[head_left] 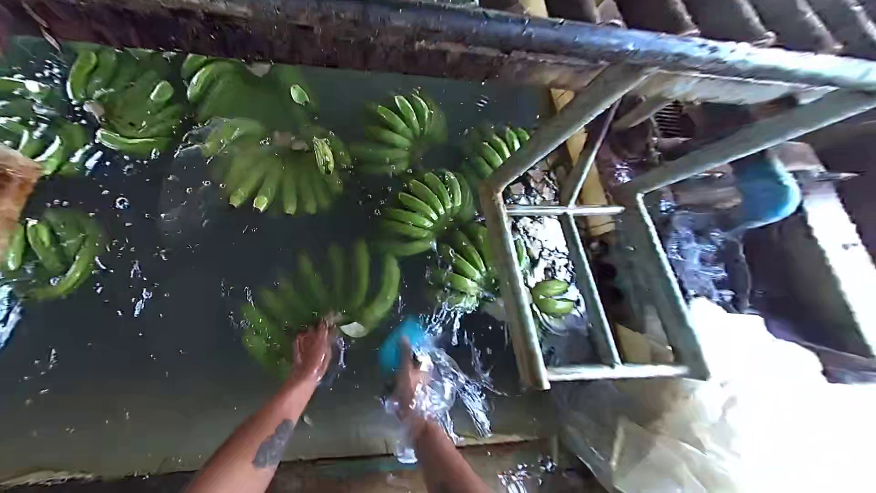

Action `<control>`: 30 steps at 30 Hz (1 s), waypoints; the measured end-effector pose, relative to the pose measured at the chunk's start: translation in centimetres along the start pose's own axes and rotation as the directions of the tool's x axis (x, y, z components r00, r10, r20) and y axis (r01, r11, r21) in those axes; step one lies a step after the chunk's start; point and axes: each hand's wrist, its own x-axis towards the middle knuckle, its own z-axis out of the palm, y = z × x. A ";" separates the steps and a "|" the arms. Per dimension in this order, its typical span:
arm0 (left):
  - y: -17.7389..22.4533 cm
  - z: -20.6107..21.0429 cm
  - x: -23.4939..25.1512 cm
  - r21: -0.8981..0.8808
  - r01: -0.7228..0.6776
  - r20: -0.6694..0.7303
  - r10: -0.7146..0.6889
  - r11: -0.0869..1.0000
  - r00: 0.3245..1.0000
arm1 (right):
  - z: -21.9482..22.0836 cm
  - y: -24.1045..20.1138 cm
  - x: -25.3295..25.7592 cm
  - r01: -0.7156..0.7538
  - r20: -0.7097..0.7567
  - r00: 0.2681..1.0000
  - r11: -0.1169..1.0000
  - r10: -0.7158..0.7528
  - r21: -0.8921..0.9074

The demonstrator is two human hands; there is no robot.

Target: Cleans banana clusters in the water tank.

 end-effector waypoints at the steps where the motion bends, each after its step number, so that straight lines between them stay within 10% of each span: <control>1: 1.5 -0.3 0.1 -0.107 0.060 0.003 -0.060 0.993 0.998 | 1.5 -1.3 -1.3 0.021 0.099 0.995 1.000 -0.020 -0.008; 6: -0.8 -3.1 -0.3 -0.743 0.151 0.023 -0.200 0.652 0.980 | 1.9 -2.5 0.9 0.561 0.273 0.822 0.790 -0.499 -0.247; 11: -7.3 -4.3 -3.9 -0.931 0.236 0.185 -0.198 0.278 0.962 | -3.2 -2.8 7.0 0.359 0.351 0.926 0.610 -0.138 -0.707; 20: -6.3 -3.3 -2.8 -0.976 0.215 0.220 -0.191 -0.046 0.957 | -13.7 3.4 -1.3 0.596 0.428 0.769 0.291 -0.475 -0.749; 27: -3.6 1.9 0.6 -0.821 0.338 0.176 -0.360 0.459 0.916 | -14.5 6.7 -1.6 0.589 0.424 0.763 0.254 -0.488 -0.767; 30: -2.6 0.5 -0.4 -0.827 0.310 0.136 -0.369 0.469 0.919 | -14.6 6.8 -1.3 0.590 0.386 0.741 0.257 -0.550 -0.766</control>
